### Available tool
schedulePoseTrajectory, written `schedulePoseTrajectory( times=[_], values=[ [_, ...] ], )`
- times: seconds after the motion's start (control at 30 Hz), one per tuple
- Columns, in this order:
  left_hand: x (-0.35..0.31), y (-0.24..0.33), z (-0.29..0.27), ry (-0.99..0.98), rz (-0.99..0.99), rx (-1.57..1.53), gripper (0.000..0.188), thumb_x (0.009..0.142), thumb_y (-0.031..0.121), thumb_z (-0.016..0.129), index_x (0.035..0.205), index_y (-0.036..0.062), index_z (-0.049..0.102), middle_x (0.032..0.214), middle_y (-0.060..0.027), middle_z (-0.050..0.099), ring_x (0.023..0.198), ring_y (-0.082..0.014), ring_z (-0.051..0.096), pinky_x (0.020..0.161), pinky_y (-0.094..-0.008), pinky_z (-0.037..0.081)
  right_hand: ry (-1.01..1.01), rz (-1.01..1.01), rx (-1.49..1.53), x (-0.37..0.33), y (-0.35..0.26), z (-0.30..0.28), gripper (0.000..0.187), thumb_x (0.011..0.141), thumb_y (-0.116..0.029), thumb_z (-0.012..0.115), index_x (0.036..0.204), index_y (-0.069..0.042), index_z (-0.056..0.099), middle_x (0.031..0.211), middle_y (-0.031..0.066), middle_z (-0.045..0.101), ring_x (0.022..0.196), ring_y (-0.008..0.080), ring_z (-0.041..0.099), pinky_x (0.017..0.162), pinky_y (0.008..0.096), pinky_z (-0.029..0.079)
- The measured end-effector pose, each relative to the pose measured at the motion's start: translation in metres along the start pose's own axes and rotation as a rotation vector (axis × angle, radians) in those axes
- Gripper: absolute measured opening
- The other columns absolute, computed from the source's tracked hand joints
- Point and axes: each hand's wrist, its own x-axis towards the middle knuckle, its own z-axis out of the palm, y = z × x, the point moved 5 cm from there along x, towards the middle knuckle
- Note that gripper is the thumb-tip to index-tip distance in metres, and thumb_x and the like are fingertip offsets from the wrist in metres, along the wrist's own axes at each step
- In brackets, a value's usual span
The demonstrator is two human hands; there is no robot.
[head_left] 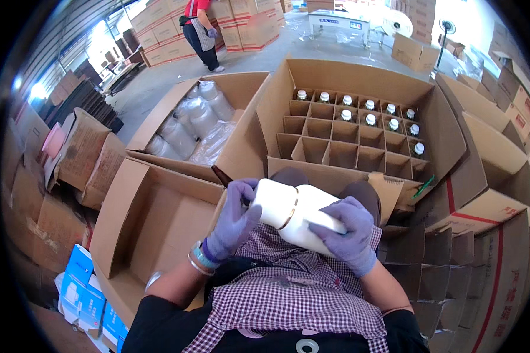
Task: The person repeatedly picks up white plastic containers, inserts a green straw into the opening, and places them into a cardboard box with dividers. The person also handles plastic bags and a roll of white tape during the process.
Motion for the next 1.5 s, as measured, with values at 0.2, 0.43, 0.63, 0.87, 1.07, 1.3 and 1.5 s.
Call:
schedulePoseTrajectory(
  times=[0.2, 0.43, 0.63, 0.87, 1.07, 1.3, 1.5],
  values=[
    [0.016, -0.022, 0.019, 0.053, -0.369, 0.059, 0.064, 0.092, 0.041, 0.071, 0.132, -0.0002, 0.043, 0.119, -0.0120, 0.052, 0.111, -0.0197, 0.051, 0.096, -0.0310, 0.044, -0.048, -0.326, -0.184, -0.017, -0.013, 0.018, 0.030, 0.072, -0.031, 0.086, 0.089, -0.010, 0.074, 0.079, 0.0085, 0.066, 0.077, 0.0247, 0.065, 0.069, 0.0380, 0.053],
    [-0.005, 0.115, 0.051, -0.624, 0.927, 0.509, 0.066, 0.075, 0.032, 0.085, 0.131, 0.0081, 0.060, 0.137, -0.0210, 0.052, 0.131, -0.0379, 0.049, 0.110, -0.0526, 0.036, -0.269, 0.736, 0.720, 0.019, 0.040, -0.017, 0.030, 0.069, -0.022, 0.088, 0.088, -0.004, 0.073, 0.078, 0.0107, 0.069, 0.069, 0.0211, 0.065, 0.063, 0.0328, 0.051],
    [-0.003, -0.010, 0.009, -0.184, -0.127, 0.204, 0.077, 0.097, 0.053, 0.057, 0.148, -0.0007, 0.037, 0.145, -0.0261, 0.047, 0.135, -0.0363, 0.047, 0.110, -0.0488, 0.040, -0.314, -0.355, -0.206, 0.028, -0.041, 0.004, 0.029, 0.067, -0.028, 0.089, 0.084, -0.010, 0.073, 0.072, 0.0077, 0.064, 0.068, 0.0255, 0.063, 0.066, 0.0368, 0.050],
    [-0.041, 0.062, 0.023, -0.341, 0.616, 0.818, 0.074, 0.084, 0.038, 0.076, 0.150, 0.0382, 0.043, 0.150, -0.0245, 0.037, 0.146, -0.0443, 0.029, 0.121, -0.0506, 0.026, -0.199, 0.485, 0.188, 0.027, 0.022, -0.006, 0.020, 0.064, -0.012, 0.071, 0.080, 0.000, 0.068, 0.077, 0.0084, 0.064, 0.074, 0.0180, 0.061, 0.070, 0.0325, 0.049],
    [-0.057, -0.010, 0.007, -0.035, -0.514, -0.484, 0.075, 0.098, 0.058, 0.058, 0.144, 0.0019, 0.040, 0.135, -0.0200, 0.048, 0.130, -0.0294, 0.048, 0.110, -0.0425, 0.040, -0.366, -0.017, -0.032, 0.044, -0.016, 0.017, 0.036, 0.047, -0.019, 0.077, 0.077, -0.004, 0.063, 0.079, 0.0123, 0.062, 0.075, 0.0284, 0.062, 0.070, 0.0371, 0.049],
    [-0.089, 0.011, -0.044, -0.144, -0.029, 0.267, 0.075, 0.092, 0.050, 0.068, 0.146, 0.0044, 0.044, 0.135, -0.0204, 0.053, 0.125, -0.0345, 0.052, 0.110, -0.0465, 0.040, -0.705, -0.471, -0.149, 0.090, -0.025, 0.045, 0.042, 0.047, -0.030, 0.088, 0.078, -0.009, 0.068, 0.077, 0.0093, 0.064, 0.071, 0.0279, 0.060, 0.068, 0.0383, 0.048],
    [-0.244, -0.052, -0.205, -0.726, -0.781, 1.419, 0.062, 0.072, 0.041, 0.078, 0.130, 0.0275, 0.063, 0.143, -0.0082, 0.052, 0.134, -0.0345, 0.045, 0.113, -0.0549, 0.036, -1.320, -0.458, -0.198, 0.075, 0.030, 0.091, 0.052, 0.050, -0.058, 0.088, 0.062, -0.010, 0.070, 0.060, 0.0072, 0.059, 0.059, 0.0279, 0.056, 0.060, 0.0402, 0.043]
  ],
)
